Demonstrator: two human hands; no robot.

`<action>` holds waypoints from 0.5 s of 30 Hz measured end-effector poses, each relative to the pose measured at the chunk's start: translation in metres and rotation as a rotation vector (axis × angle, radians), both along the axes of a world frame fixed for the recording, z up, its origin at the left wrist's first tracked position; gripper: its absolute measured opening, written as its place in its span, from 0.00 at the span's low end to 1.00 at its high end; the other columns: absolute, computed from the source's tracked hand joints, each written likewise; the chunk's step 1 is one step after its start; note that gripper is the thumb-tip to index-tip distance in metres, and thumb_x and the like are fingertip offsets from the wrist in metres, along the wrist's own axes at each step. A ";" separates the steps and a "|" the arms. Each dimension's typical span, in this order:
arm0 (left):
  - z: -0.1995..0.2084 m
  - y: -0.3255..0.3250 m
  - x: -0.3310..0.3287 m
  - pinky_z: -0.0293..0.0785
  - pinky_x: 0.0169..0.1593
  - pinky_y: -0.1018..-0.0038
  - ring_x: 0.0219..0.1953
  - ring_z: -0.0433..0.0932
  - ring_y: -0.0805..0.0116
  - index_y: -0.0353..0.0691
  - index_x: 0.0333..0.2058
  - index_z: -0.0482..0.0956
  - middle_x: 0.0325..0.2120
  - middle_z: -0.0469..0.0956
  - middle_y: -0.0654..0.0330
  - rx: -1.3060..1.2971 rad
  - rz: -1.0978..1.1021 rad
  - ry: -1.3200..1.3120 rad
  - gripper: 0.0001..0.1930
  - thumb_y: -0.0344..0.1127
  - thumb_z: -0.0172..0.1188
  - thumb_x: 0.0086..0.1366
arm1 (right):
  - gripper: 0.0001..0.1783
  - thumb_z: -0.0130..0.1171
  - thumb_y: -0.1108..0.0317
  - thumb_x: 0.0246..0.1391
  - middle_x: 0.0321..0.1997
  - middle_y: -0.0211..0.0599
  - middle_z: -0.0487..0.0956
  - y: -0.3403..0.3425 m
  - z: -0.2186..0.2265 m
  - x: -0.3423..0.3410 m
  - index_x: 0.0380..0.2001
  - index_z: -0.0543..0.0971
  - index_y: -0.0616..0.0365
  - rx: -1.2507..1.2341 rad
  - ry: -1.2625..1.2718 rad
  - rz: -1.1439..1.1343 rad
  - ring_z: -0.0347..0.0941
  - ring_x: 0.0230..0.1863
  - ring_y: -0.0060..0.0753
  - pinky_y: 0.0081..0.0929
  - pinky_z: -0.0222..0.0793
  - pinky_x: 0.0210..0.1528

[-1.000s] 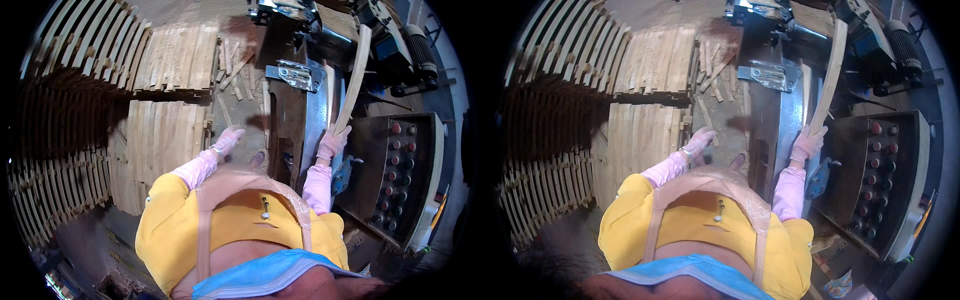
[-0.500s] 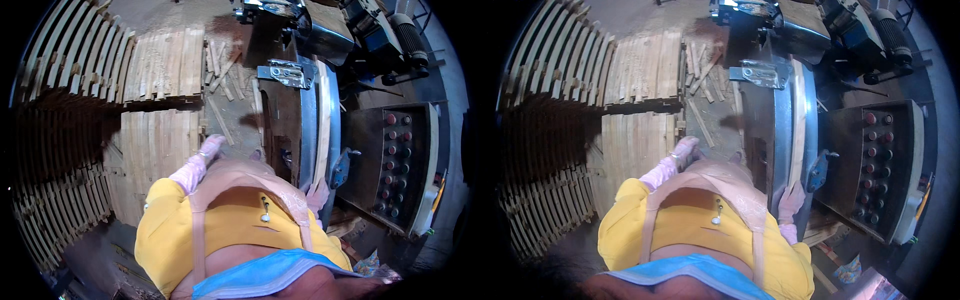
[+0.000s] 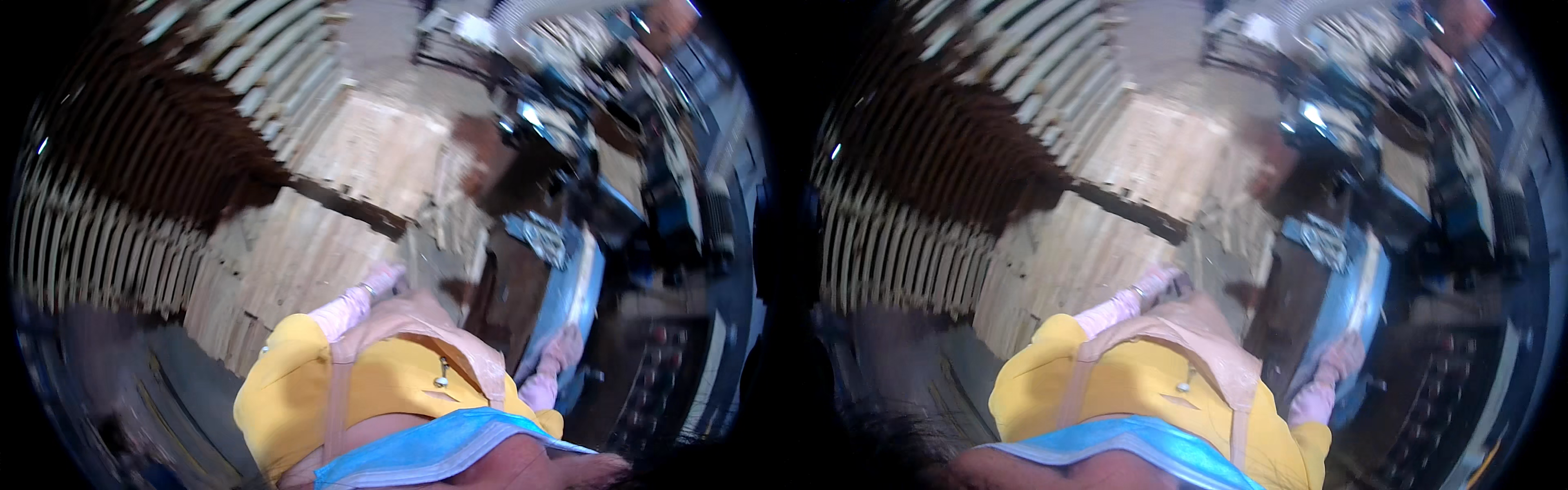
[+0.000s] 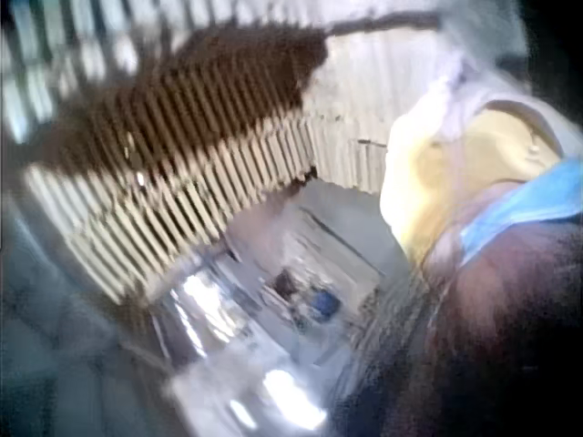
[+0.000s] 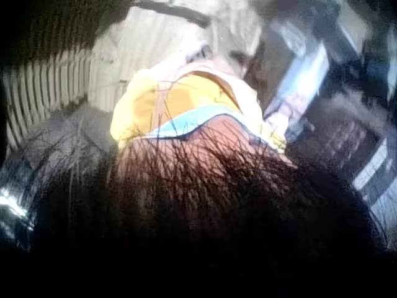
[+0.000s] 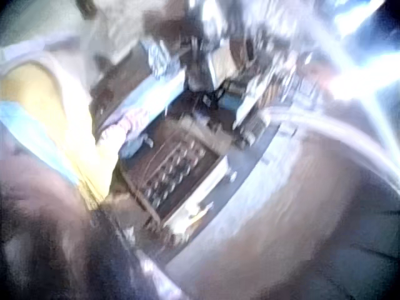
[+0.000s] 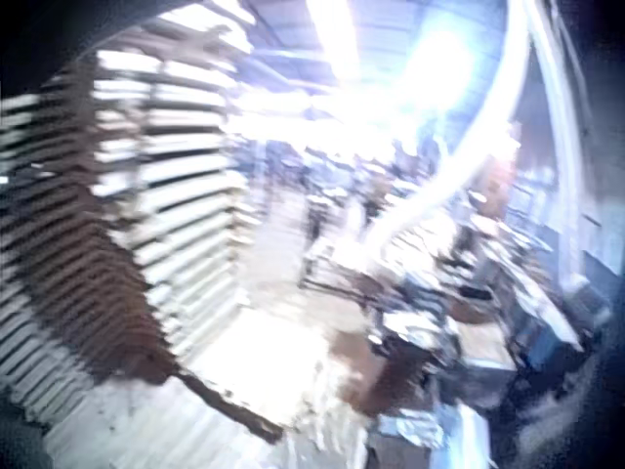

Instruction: The person sands wooden planks using a belt sander, moving them across the abrasive surface and stacking them onto a pallet.

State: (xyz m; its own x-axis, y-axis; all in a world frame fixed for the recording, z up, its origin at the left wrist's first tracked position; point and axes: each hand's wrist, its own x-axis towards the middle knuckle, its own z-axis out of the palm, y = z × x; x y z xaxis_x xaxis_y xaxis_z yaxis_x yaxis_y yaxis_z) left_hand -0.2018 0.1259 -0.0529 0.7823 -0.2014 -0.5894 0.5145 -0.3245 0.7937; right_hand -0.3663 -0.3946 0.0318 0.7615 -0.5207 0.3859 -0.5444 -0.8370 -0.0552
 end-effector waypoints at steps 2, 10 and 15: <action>0.015 0.019 -0.013 0.79 0.48 0.62 0.44 0.84 0.58 0.41 0.48 0.86 0.44 0.86 0.49 0.162 0.139 -0.063 0.20 0.49 0.56 0.69 | 0.19 0.55 0.58 0.64 0.53 0.46 0.82 -0.017 -0.007 0.027 0.51 0.83 0.56 -0.129 0.035 0.067 0.75 0.58 0.50 0.42 0.69 0.61; -0.074 0.176 -0.059 0.73 0.60 0.56 0.56 0.79 0.47 0.43 0.52 0.84 0.53 0.82 0.45 0.471 0.304 -0.302 0.25 0.56 0.56 0.69 | 0.22 0.56 0.63 0.59 0.45 0.54 0.84 0.025 0.055 0.203 0.56 0.79 0.54 0.201 0.130 -0.070 0.80 0.48 0.59 0.53 0.74 0.48; 0.022 0.232 -0.015 0.72 0.62 0.55 0.57 0.77 0.40 0.43 0.51 0.84 0.53 0.80 0.38 0.650 0.464 -0.130 0.21 0.50 0.54 0.70 | 0.21 0.56 0.63 0.60 0.45 0.59 0.83 0.186 0.117 0.283 0.55 0.81 0.51 0.410 -0.059 0.403 0.80 0.46 0.64 0.51 0.74 0.50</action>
State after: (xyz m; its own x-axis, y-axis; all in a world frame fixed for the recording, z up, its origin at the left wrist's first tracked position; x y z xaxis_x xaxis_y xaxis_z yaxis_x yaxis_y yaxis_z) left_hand -0.2172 0.3582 -0.0306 0.7723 0.5123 -0.3756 0.6266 -0.5176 0.5826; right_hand -0.0833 -0.2086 0.1487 0.9143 -0.3096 0.2614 -0.1730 -0.8816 -0.4391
